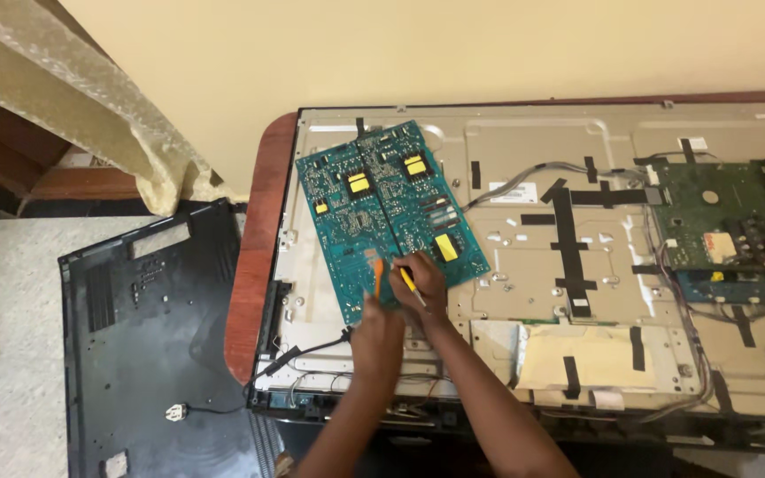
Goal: The person uses a toothbrush and a screwdriver to clean a green circuit board placed on a table. The person scrubs the board surface with the toothbrush and uses the screwdriver to scrape or adjust components on the board.
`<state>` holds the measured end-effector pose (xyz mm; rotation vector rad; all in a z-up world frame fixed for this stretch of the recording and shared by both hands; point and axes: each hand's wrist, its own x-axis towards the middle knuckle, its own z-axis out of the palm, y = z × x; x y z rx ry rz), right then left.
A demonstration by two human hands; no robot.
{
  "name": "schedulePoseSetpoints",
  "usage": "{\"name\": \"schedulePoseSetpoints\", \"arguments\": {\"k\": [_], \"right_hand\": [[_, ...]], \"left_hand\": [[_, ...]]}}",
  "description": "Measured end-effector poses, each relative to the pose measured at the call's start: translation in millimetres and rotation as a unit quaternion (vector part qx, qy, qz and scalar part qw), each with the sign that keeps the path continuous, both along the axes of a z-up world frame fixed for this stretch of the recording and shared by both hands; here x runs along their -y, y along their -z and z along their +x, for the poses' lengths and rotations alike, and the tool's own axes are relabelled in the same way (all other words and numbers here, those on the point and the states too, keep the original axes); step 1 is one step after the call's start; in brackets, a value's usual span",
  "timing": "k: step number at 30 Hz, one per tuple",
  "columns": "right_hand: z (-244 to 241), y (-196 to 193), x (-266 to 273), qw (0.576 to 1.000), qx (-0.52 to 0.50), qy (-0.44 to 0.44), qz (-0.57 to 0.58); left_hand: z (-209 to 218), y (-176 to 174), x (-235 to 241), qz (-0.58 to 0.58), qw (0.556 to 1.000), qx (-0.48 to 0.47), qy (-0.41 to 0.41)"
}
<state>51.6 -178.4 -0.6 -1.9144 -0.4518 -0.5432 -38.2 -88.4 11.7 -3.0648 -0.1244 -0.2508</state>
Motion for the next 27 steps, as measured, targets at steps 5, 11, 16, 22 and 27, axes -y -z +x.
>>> {"name": "schedulePoseSetpoints", "arguments": {"k": [5,11,16,22,27], "right_hand": [[-2.7,10.3,1.7,1.000,-0.005,-0.019,0.013],[-1.8,-5.2,-1.3,1.000,-0.019,0.004,0.007],[-8.7,-11.1,-0.5,1.000,-0.012,-0.016,0.013],[-12.8,-20.6,-0.1,0.999,-0.024,-0.045,0.002],[-12.3,-16.0,-18.2,0.998,-0.047,-0.015,0.027]], "left_hand": [[2.9,14.3,5.6,-0.093,0.994,-0.056,-0.029],[1.3,11.0,5.0,0.085,0.996,-0.019,0.029],[-15.4,13.4,-8.0,0.034,0.999,-0.023,0.034],[-6.2,3.3,-48.5,-0.065,0.997,-0.031,0.016],[-3.3,-0.6,-79.1,-0.198,0.977,-0.004,-0.086]]}}
